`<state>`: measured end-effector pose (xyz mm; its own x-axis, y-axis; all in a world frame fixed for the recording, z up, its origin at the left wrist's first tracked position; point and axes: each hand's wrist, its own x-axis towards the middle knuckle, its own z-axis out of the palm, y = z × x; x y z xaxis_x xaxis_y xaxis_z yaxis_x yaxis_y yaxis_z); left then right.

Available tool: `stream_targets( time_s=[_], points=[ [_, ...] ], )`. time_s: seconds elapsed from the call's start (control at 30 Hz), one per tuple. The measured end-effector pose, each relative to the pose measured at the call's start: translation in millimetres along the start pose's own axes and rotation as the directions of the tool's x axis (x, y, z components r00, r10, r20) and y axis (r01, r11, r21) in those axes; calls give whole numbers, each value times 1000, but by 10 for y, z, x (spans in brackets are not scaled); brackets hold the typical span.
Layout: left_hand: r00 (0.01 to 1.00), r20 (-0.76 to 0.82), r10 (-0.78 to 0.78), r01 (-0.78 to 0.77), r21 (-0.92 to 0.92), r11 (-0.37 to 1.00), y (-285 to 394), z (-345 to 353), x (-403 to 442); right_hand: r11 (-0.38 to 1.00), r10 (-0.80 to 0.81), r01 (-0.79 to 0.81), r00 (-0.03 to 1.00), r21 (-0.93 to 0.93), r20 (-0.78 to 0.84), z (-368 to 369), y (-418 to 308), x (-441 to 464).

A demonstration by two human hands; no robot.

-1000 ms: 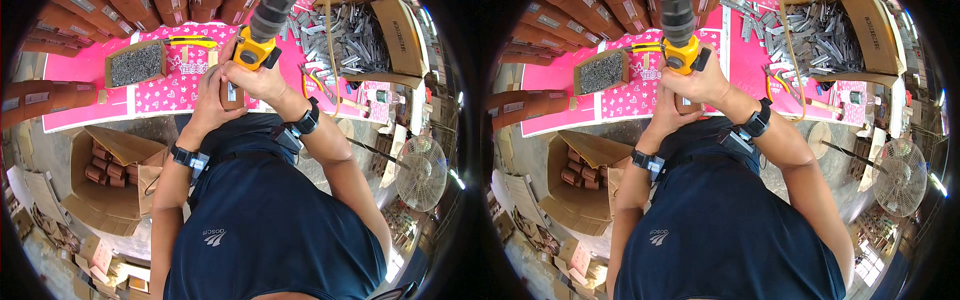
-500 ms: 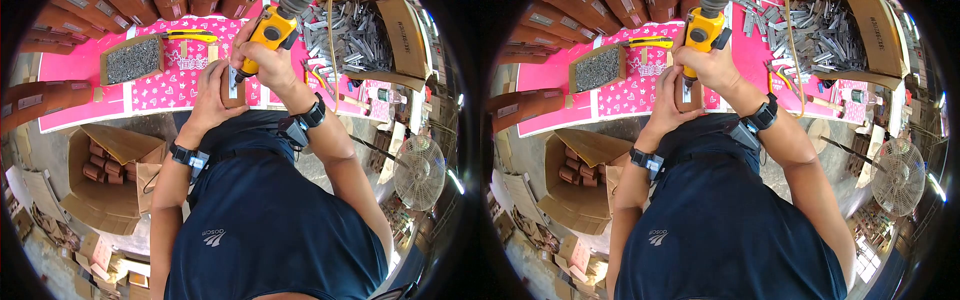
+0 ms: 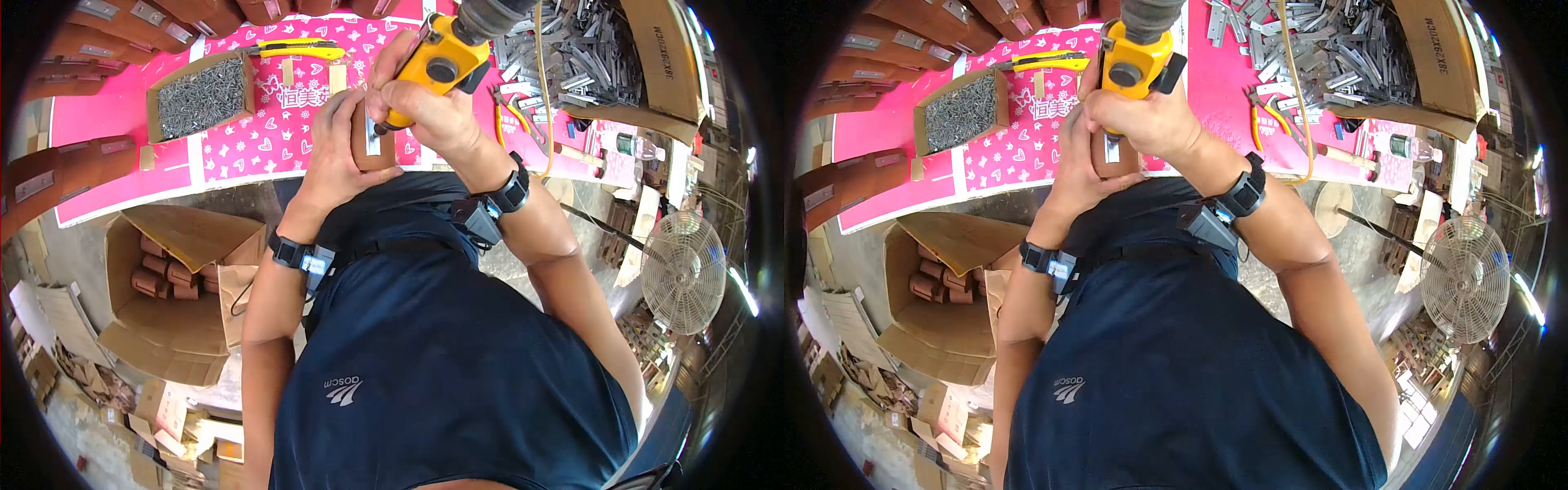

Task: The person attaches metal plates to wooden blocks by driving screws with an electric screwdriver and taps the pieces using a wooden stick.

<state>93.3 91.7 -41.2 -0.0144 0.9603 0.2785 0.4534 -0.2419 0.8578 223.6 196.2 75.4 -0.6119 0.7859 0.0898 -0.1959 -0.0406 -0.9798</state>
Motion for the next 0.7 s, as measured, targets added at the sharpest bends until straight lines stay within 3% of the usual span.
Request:
stream_targets(
  time_s=[0.13, 0.37, 0.5, 0.57, 0.63, 0.67, 0.7],
  points=[
    [1000, -3, -9, 9, -5, 1000, -1, 2, -7, 998, 33, -33, 999, 59, -9, -40, 83, -19],
    [1000, -29, 7, -6, 21, 1000, 25, -3, 16, 995, 6, 6, 994, -100, 113, 4, 134, -96],
    [999, 38, -32, 31, 30, 999, 5, -28, 25, 971, -104, 141, 976, -195, 189, -18, 119, -137],
    [997, 71, 35, -44, 131, 990, -1, -35, 34, 939, -259, 306, 930, -158, 260, -9, 34, -137],
    [999, 36, -2, -2, 110, 994, 54, -47, 3, 959, -208, 227, 970, -170, 123, 24, -168, -240],
    [1000, 9, -4, 4, 49, 999, 77, -56, 8, 946, -311, 306, 949, -107, -41, 40, -80, -351],
    [1000, -14, -9, 9, -13, 1000, 92, -69, 7, 915, -354, 340, 935, -218, -25, -83, -73, -424]
  ],
)
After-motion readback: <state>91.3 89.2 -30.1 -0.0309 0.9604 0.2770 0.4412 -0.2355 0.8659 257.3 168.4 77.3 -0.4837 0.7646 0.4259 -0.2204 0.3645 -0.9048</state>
